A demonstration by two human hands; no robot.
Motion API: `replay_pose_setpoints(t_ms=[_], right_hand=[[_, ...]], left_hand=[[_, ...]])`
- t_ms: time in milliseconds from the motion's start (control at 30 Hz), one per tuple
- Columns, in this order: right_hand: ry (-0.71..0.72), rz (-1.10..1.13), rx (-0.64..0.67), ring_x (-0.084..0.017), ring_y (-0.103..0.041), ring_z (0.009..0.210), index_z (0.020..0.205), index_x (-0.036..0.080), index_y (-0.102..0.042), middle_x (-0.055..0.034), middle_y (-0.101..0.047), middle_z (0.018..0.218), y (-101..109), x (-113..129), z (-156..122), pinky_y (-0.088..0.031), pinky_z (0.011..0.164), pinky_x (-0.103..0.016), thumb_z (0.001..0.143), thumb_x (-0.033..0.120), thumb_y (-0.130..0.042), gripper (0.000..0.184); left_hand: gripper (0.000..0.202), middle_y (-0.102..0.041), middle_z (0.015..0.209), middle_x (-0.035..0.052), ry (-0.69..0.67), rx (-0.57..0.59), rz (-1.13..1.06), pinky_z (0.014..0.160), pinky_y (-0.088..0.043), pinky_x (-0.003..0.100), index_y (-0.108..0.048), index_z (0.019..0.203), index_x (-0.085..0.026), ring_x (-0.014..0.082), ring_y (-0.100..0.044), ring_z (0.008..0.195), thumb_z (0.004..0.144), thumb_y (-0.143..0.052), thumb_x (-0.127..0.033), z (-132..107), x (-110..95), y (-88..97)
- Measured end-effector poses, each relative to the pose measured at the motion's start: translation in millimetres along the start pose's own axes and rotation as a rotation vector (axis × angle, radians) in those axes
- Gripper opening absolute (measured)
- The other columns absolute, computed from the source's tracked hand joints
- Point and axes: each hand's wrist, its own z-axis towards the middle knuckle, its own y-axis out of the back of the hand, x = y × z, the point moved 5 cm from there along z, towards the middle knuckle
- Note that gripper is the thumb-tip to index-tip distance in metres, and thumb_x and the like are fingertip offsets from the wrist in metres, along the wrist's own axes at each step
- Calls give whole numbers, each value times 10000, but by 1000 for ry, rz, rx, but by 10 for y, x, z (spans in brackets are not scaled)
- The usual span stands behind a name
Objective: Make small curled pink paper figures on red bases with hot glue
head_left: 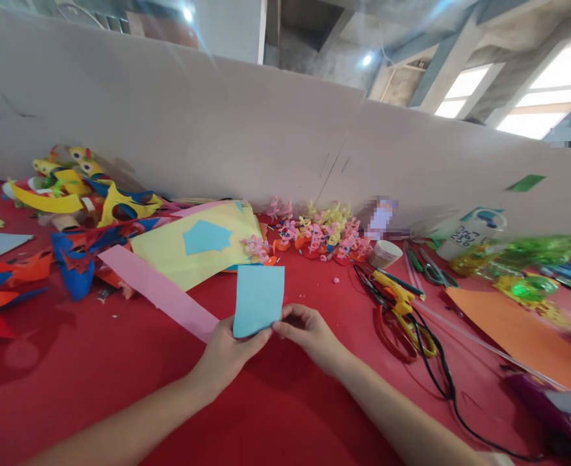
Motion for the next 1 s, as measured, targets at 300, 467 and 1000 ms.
replay_pose_setpoints(t_ms=[300, 467, 1000], right_hand=[[6, -75, -43, -77, -451, 522, 638, 172, -552, 49, -529, 560, -6, 34, -4, -353, 541, -221, 638, 436, -745, 328], [29, -63, -35, -81, -471, 541, 642, 175, -539, 39, -551, 587, -15, 24, -6, -361, 553, -223, 663, 442, -728, 328], [3, -34, -40, -114, -567, 609, 660, 182, -573, 19, -624, 641, -24, 20, -4, -435, 629, -249, 621, 451, -753, 326]], left_hand=[[217, -513, 527, -27, -9, 51, -36, 497, -372, 222, -557, 565, -158, 108, -438, 510, 696, -623, -319, 13, 8, -25], [252, -534, 531, -21, 0, 66, -42, 516, -386, 225, -546, 553, -160, 115, -467, 521, 720, -618, -336, 5, 36, -33], [211, -585, 556, -10, -19, 83, -36, 543, -429, 241, -589, 584, -167, 136, -523, 540, 708, -627, -333, -4, -2, -42]])
